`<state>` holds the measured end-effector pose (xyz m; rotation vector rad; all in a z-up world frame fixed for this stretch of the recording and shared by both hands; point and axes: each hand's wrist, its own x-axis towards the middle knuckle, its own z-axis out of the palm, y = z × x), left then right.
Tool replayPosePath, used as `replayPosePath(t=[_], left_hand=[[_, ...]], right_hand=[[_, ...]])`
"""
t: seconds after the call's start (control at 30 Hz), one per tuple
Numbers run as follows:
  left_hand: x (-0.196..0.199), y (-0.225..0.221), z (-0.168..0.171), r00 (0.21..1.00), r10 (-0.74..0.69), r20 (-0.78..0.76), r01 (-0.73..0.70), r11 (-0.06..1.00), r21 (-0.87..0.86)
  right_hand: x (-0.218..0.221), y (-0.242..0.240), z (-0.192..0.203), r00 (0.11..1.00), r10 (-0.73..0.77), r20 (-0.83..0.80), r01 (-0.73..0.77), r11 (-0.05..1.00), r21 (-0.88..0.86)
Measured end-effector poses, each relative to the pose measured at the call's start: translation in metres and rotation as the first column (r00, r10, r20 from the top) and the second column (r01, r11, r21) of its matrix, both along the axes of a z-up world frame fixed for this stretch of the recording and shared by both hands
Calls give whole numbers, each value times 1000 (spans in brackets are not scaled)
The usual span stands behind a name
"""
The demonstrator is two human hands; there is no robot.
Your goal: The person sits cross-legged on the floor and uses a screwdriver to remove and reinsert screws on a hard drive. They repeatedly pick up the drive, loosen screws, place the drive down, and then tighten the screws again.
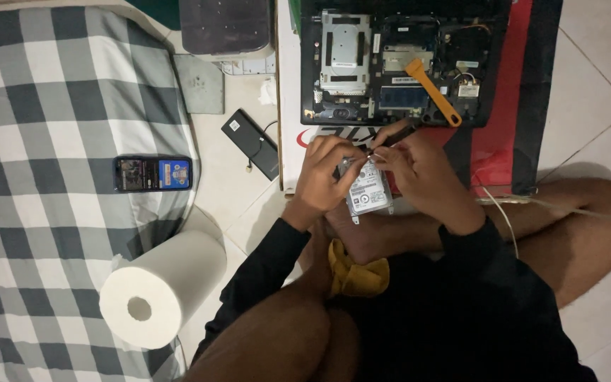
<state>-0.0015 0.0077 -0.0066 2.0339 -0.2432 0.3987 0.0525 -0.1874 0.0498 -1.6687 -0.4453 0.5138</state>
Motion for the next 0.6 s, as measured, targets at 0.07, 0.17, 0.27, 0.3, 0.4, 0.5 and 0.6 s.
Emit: replayPosePath(t=[0.07, 0.17, 0.27, 0.3, 0.4, 0.5, 0.6], left_hand=[[0, -1, 2, 1000, -6, 4, 6, 1000, 15], [0, -3, 1, 1000, -2, 16, 1, 997, 81], [0, -3, -3, 999, -14, 33, 11, 996, 93], [0, -4, -1, 999, 2, 42, -5, 996, 85], [0, -3, -1, 998, 16, 55, -19, 998, 61], [0, -2, -3, 998, 20, 60, -22, 999, 31], [0, -3, 2, 998, 30, 63, -31, 999, 11]], right_hand=[[-1, 1, 0, 1000, 2, 25, -1, 1000, -12], [-3, 0, -5, 991, 44, 127, -34, 996, -79], [-1, 3, -5, 994, 25, 109, -15, 996, -92], [-1, 4, -1, 992, 25, 127, -12, 995, -102], [-1, 8, 3, 992, 21, 126, -9, 995, -99], [0, 6, -5, 996, 9, 88, -2, 997, -82], [0, 3, -9, 996, 20, 82, -13, 996, -91]])
